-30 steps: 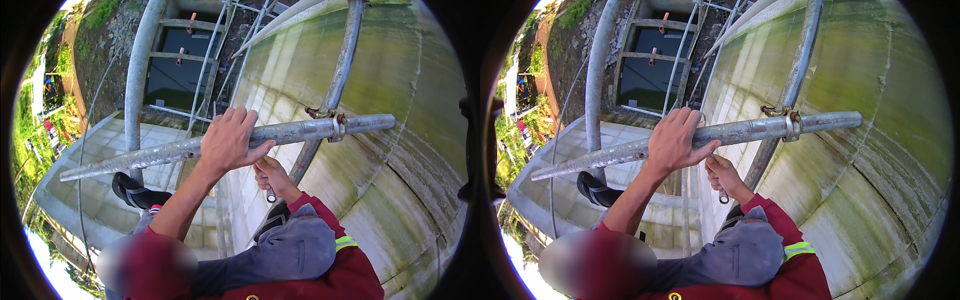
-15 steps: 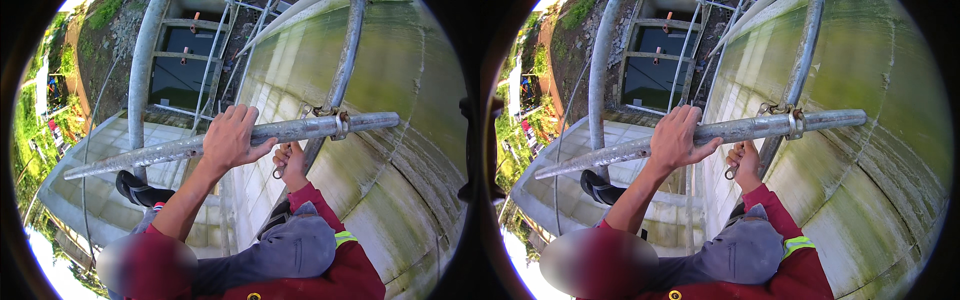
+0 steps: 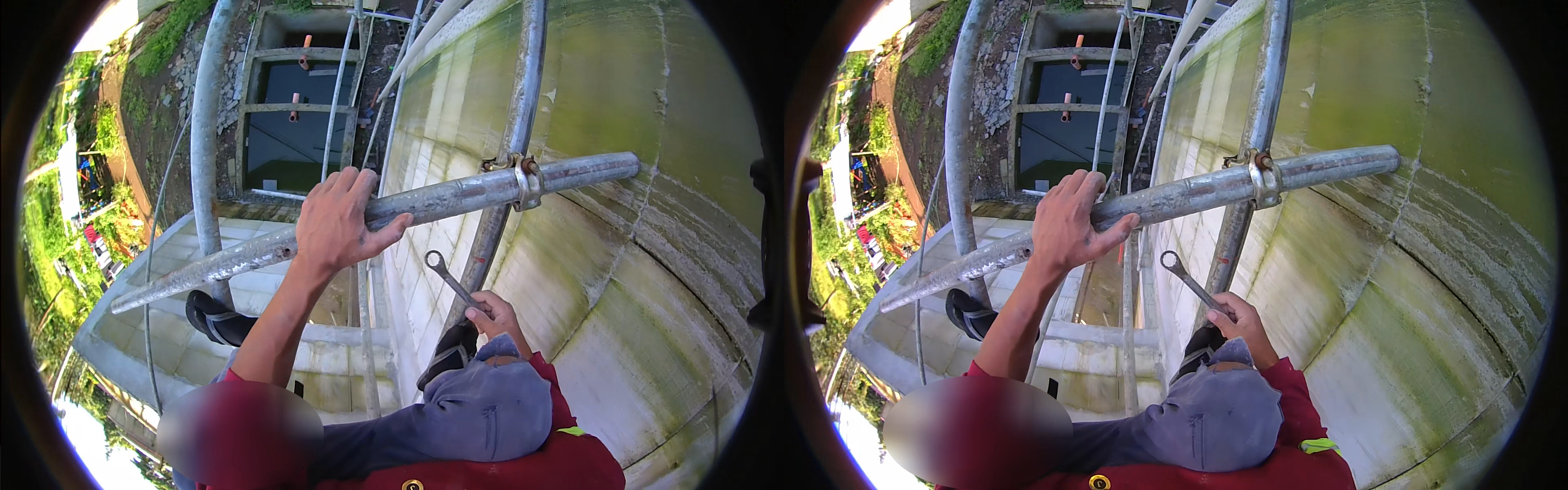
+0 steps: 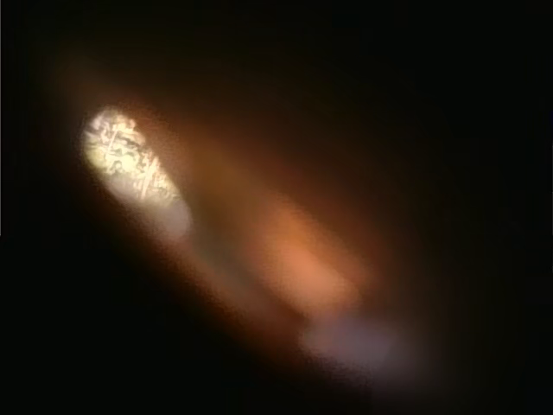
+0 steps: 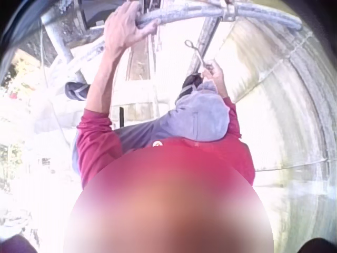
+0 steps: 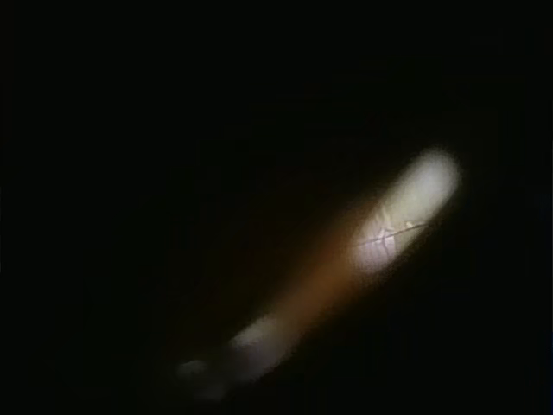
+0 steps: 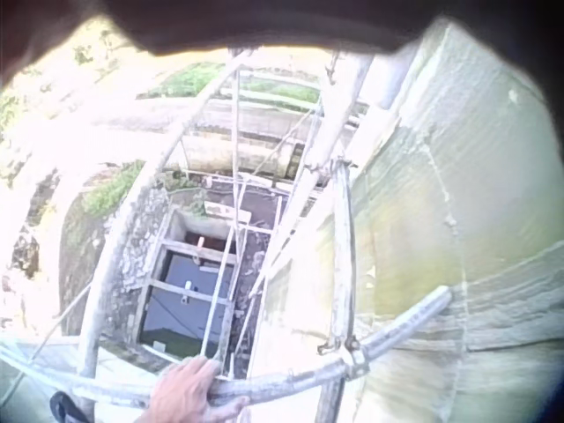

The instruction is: The person assembles a metal scaffolding structure by connecting poles with clamps and tightening them with a spanner. They work on multiple joints, securing the framework against a concrete wall.

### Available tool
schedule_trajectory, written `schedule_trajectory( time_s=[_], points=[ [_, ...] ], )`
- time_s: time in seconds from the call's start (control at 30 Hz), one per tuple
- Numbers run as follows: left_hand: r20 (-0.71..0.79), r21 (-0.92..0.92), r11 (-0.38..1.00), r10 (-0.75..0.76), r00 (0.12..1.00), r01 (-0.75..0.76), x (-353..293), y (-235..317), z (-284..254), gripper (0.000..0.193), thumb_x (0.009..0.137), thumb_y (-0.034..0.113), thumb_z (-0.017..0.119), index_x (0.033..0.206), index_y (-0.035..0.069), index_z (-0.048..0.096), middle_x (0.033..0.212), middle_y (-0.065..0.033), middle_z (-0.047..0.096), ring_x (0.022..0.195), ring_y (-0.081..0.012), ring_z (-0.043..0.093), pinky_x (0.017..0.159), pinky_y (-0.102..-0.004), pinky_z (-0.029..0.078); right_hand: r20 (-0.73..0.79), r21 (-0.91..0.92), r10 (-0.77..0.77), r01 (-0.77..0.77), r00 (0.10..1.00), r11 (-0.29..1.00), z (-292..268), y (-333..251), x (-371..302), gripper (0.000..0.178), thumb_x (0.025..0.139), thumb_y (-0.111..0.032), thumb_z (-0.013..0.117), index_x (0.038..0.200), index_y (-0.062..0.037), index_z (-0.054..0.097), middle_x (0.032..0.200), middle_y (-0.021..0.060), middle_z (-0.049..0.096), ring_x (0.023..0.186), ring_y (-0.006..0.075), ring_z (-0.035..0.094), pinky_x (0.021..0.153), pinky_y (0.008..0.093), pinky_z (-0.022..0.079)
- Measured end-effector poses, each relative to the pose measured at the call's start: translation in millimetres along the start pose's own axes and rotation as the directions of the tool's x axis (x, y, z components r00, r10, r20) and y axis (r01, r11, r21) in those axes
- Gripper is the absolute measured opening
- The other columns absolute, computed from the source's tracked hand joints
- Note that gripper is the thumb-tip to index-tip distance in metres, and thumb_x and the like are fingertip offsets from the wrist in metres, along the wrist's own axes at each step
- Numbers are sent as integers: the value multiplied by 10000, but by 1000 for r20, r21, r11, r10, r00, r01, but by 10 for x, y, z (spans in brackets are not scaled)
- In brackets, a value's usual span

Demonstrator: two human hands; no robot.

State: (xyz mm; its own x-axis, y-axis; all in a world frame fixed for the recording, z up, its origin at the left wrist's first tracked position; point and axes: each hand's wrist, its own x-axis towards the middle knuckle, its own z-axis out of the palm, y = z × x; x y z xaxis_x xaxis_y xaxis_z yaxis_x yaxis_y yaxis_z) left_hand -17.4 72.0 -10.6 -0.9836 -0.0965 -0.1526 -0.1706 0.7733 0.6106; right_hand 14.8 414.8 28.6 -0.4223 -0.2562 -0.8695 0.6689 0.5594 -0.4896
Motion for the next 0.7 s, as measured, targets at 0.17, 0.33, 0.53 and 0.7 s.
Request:
schedule_trajectory(
  time_s=[0.17, 0.33, 0.53, 0.7],
  points=[
    [53, -6, 1000, -30, 998, 30, 110, 71, 6, 545, 767, 480, 726, 1018, 22, 569, 894, -122, 557, 790, -297, 572, 707, -413, 471, -320, 483, -81, 236, 944, 843, -685, 607, 301, 91, 927, -71, 511, 946, -35, 592, 615, -46, 428, 453, 45, 374, 421, 228, 319],
    [108, -12, 1000, -24, 994, 25, 385, 596, 221, 692, 786, 542, 727, 1218, 27, 563, 1015, -145, 644, 916, -313, 655, 795, -406, 536, -60, 784, -40, 72, 997, 617, -765, 144, 1957, 257, 998, -218, 589, 1188, -54, 638, 654, -52, 456, 431, 32, 291, 394, 228, 225],
    [216, 174, 984, -78, 973, 40, 481, 803, 364, 700, 800, 569, 717, 1261, 58, 591, 1042, -176, 694, 902, -322, 710, 789, -425, 545, 57, 855, -369, 145, 928, 498, -428, -390, 2703, 553, 971, -553, 574, 1286, -100, 622, 1063, 58, 706, 803, 125, 683, 691, 315, 566],
    [197, 232, 972, -86, 977, 39, 501, 889, 401, 663, 796, 551, 722, 1245, 76, 609, 1010, -167, 718, 875, -332, 722, 785, -427, 550, 129, 855, -395, 100, 910, 509, -472, -263, 2861, 619, 936, -559, 629, 1345, -96, 587, 1258, 71, 671, 1067, 172, 680, 886, 357, 563]
  ],
)
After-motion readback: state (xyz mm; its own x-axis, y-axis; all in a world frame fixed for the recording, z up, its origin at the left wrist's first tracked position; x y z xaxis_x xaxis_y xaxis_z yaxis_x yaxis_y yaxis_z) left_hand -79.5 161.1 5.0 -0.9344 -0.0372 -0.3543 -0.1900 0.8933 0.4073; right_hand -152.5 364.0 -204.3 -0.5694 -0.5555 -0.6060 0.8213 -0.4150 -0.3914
